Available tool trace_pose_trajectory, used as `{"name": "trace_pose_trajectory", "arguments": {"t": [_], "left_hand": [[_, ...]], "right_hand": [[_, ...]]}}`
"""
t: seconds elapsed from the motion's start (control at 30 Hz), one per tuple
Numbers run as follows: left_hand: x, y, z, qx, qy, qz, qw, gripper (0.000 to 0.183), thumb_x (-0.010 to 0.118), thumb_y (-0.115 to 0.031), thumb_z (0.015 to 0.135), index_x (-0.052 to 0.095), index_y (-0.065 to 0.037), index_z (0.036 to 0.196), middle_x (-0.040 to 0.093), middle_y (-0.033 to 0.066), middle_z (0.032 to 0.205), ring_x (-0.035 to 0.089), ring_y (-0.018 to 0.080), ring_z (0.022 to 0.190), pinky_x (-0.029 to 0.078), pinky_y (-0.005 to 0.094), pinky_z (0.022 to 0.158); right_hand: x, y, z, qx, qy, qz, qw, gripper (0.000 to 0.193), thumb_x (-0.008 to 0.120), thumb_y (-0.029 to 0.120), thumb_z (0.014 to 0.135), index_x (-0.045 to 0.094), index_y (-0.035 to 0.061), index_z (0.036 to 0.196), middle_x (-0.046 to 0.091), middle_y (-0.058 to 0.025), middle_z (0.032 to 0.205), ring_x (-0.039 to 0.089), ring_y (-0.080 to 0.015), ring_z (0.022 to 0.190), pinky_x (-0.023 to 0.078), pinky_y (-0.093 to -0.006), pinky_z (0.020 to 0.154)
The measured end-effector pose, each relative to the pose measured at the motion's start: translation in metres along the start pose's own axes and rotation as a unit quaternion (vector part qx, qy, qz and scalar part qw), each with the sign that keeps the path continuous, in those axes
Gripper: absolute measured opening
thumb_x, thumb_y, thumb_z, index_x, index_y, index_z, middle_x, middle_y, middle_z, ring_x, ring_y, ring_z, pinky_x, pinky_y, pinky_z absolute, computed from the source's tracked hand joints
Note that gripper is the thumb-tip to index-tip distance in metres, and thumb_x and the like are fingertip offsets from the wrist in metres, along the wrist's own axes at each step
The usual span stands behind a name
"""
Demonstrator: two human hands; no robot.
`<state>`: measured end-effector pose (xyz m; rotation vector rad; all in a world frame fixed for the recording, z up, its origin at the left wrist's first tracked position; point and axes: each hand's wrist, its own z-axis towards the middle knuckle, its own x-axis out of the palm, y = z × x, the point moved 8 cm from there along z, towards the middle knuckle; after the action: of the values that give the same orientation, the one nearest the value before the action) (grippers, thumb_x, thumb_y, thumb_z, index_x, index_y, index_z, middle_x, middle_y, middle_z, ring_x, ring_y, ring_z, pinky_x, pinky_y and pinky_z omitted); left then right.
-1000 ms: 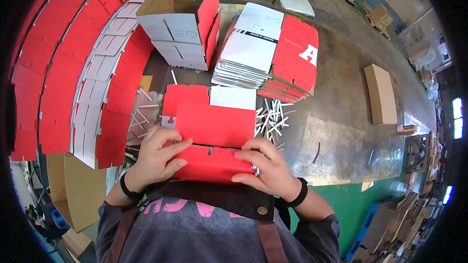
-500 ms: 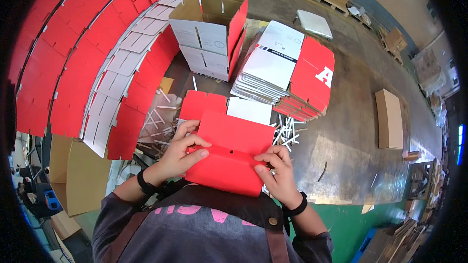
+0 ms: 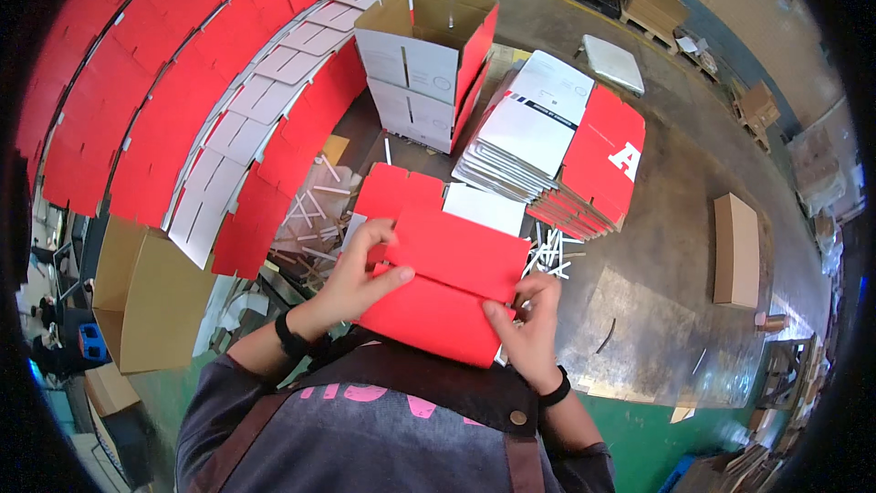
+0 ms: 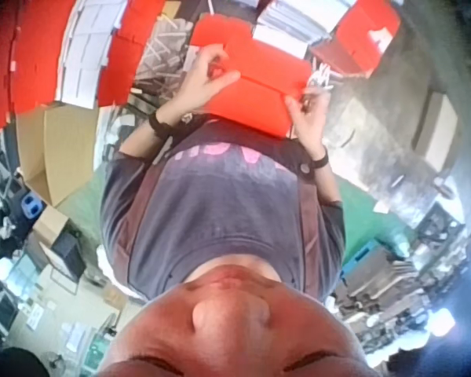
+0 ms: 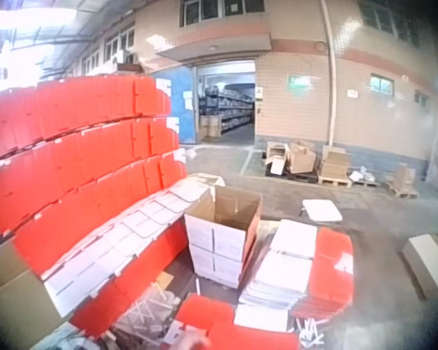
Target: The user is folding and assembling red and white cardboard boxes at a workstation in a warehouse environment.
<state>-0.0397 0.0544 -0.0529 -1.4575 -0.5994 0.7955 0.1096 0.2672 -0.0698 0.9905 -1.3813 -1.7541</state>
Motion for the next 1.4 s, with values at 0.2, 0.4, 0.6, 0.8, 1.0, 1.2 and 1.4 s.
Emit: {"name": "trace_pose_trajectory", "arguments": {"t": [0.2,0.4,0.6,0.8,1.0,1.2,1.4], "left_hand": [[0.013,0.065,0.029,-0.135,0.175,0.285,0.933,0.106,0.047,-0.075,0.085,0.028,0.012,0.143,0.060,0.0326,0.113,0.061,0.0374,0.109,0.050,0.0379,0.091],[0.012,0.015,0.000,-0.201,0.226,0.221,0.927,0.103,0.053,-0.067,0.087,0.023,0.014,0.143,0.062,0.0324,0.105,0.066,0.0362,0.091,0.051,0.0428,0.080],[-0.002,-0.040,-0.023,0.211,0.214,-0.067,0.951,0.115,0.051,-0.069,0.087,-0.012,0.006,0.149,-0.014,0.0219,0.159,-0.002,0.0255,0.149,0.010,0.0378,0.119],[-0.023,0.087,-0.024,-0.080,0.054,0.011,0.995,0.075,0.020,-0.049,0.102,0.002,0.004,0.151,0.006,0.0186,0.160,0.003,0.0262,0.149,0.006,0.0348,0.120],[-0.046,0.033,0.004,-0.028,-0.014,0.177,0.984,0.059,0.030,-0.032,0.103,0.014,-0.005,0.153,0.049,0.0237,0.129,0.049,0.0339,0.121,0.039,0.0394,0.101],[-0.028,-0.002,0.041,0.145,0.267,0.520,0.798,0.049,0.060,-0.007,0.079,0.052,-0.013,0.128,0.062,0.0164,0.096,0.067,0.0341,0.082,0.053,0.0418,0.065],[-0.006,-0.008,0.083,0.279,0.337,0.605,0.665,0.013,0.058,-0.007,0.078,0.061,-0.007,0.091,0.062,0.0136,0.072,0.068,0.0292,0.070,0.053,0.0413,0.058]], "right_hand": [[0.008,-0.023,0.018,0.131,0.109,-0.018,0.985,0.047,0.057,0.023,0.097,0.047,-0.0056,0.133,0.058,-0.0175,0.127,0.055,-0.0247,0.116,0.043,-0.0373,0.099],[0.007,-0.024,0.013,0.221,0.290,-0.191,0.911,0.066,0.060,0.031,0.094,0.033,0.0048,0.148,0.043,-0.0208,0.145,0.045,-0.0277,0.132,0.035,-0.0463,0.109],[0.025,-0.040,0.022,0.163,0.215,-0.109,0.957,0.053,0.048,0.029,0.100,0.036,0.0026,0.145,0.046,-0.0205,0.141,0.046,-0.0285,0.130,0.035,-0.0427,0.107],[0.037,-0.090,0.002,0.144,0.070,-0.007,0.987,0.046,0.035,0.027,0.105,0.040,0.0003,0.141,0.050,-0.0202,0.137,0.047,-0.0293,0.127,0.036,-0.0392,0.105],[0.039,-0.023,0.018,0.067,-0.004,-0.130,0.989,0.052,0.037,0.023,0.105,0.024,-0.0004,0.150,0.047,-0.0227,0.137,0.050,-0.0291,0.125,0.038,-0.0367,0.104],[0.039,0.058,0.026,-0.067,0.160,-0.512,0.842,0.034,0.056,-0.001,0.080,0.061,0.0038,0.114,0.058,-0.0178,0.100,0.063,-0.0338,0.088,0.054,-0.0407,0.073],[0.051,0.051,0.037,-0.064,0.152,-0.590,0.790,0.023,0.062,-0.004,0.070,0.066,0.0057,0.091,0.055,-0.0126,0.085,0.061,-0.0321,0.084,0.052,-0.0416,0.071]]}}
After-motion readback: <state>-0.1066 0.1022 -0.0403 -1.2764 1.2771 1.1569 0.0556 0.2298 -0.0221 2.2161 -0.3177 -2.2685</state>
